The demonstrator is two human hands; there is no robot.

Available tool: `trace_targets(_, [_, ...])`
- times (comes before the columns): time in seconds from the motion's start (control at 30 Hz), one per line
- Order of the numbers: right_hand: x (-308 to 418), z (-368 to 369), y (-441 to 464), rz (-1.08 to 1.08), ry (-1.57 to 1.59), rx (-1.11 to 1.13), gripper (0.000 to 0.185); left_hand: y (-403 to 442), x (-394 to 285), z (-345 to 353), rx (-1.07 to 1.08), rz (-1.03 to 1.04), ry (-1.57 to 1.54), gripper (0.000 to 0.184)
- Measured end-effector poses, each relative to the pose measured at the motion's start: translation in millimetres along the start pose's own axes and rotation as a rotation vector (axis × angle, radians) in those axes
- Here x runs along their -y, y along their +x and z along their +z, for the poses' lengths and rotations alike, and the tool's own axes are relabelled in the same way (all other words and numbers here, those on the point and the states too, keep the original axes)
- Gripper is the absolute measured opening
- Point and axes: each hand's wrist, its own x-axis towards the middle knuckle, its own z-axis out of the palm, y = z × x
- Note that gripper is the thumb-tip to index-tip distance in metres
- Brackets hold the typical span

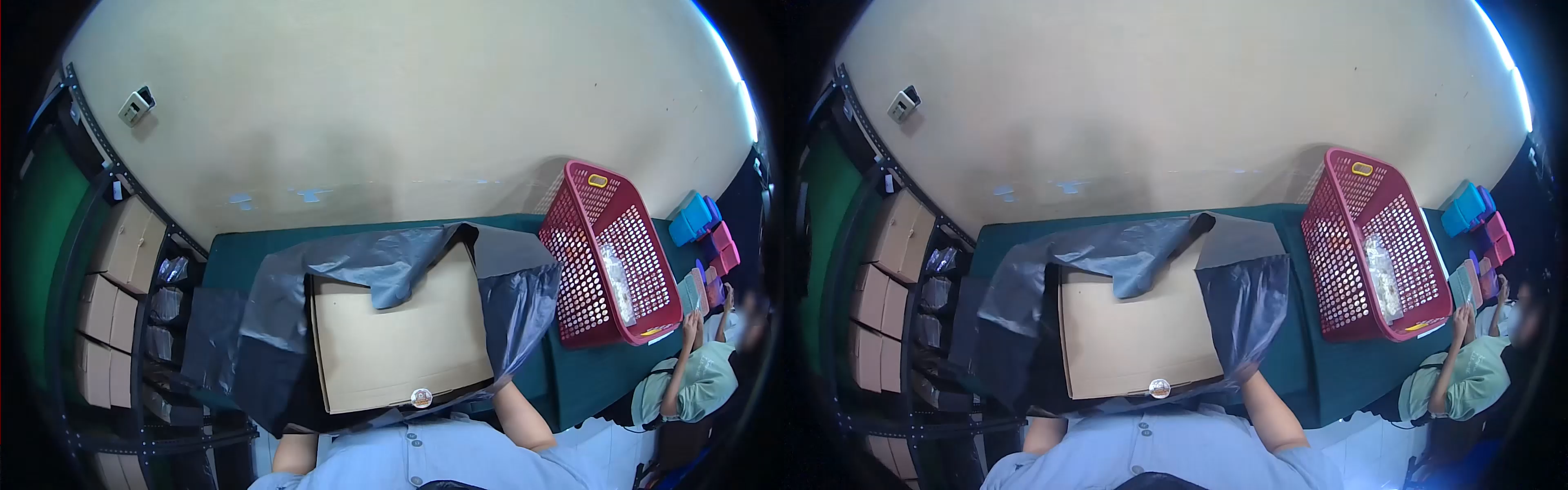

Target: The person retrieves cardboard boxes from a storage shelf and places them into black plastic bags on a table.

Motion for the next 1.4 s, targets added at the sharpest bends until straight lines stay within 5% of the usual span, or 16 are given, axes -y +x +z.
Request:
trace_targets(0.4, [38.7, 10.2, 18.4, 0.07, 0.246, 0.074, 0.063, 79.7, -15.6, 33.1, 0.08, -0.143, -0.215, 0.085])
trace_targets(0.5, [77.8, 14.0, 65.4, 0.077, 0.307, 0.087, 0.063, 0.6, -36.2, -50.2, 0.112, -0.182, -0.273, 0.086])
trace_targets(0.57, [139.9, 47.2, 50.9, -0.209, -0.093, -0.028, 0.069, -1.1, -35.1, -51.3, 0.13, -0.211, -0.312, 0.086])
trace_targets(0.63, [175.0, 61.4, 34.1, -0.351, -0.324, 0.242, 0.075, -2.4, -56.0, -78.9, 0.219, -0.112, 0.023, 0.096])
trace_targets(0.7, [193.3, 101.4, 15.8, -0.364, -0.506, 0.302, 0.076, -19.5, -66.3, -50.7, 0.088, -0.149, 0.198, 0.093])
trace_targets(0.77, [205.3, 117.7, 12.1, -0.282, -0.596, 0.482, 0.067, -13.3, -68.8, -25.4, 0.334, 0.191, 0.834, 0.072])
trace_targets(0.83, [212.9, 134.3, 12.1, -0.101, -0.493, 0.468, 0.041, 3.1, -88.5, 38.2, 0.698, 0.098, 1.155, 0.045])
trace_targets(0.87, [215.3, 145.8, 12.7, -0.084, -0.432, 0.417, 0.036, 5.5, -87.5, 46.2, 0.637, 0.025, 1.175, 0.033])
trace_targets(1.0, [239.3, 169.3, 22.0, -0.065, -0.27, 0.433, 0.024, 15.5, -77.1, 74.1, 0.783, -0.072, 1.078, 0.044])
trace_targets(1.1, [243.9, 167.8, 28.3, 0.03, -0.202, 0.38, 0.023, 11.9, -67.6, 76.7, 0.64, -0.212, 1.702, 0.056])
trace_targets(1.23, [244.7, 160.5, 25.1, 0.071, 0.014, 0.332, 0.023, 11.9, -61.6, 87.4, 1.054, -0.491, 1.541, 0.046])
trace_targets(1.3, [261.4, 156.3, 25.4, -0.025, -0.127, 0.384, 0.024, 18.7, -63.1, 87.0, 0.489, 0.09, 0.984, 0.043])
trace_targets(1.4, [272.3, 156.3, 29.9, -0.19, -0.032, 0.235, 0.021, 44.9, -93.7, 118.3, 0.335, 0.064, 0.506, 0.034])
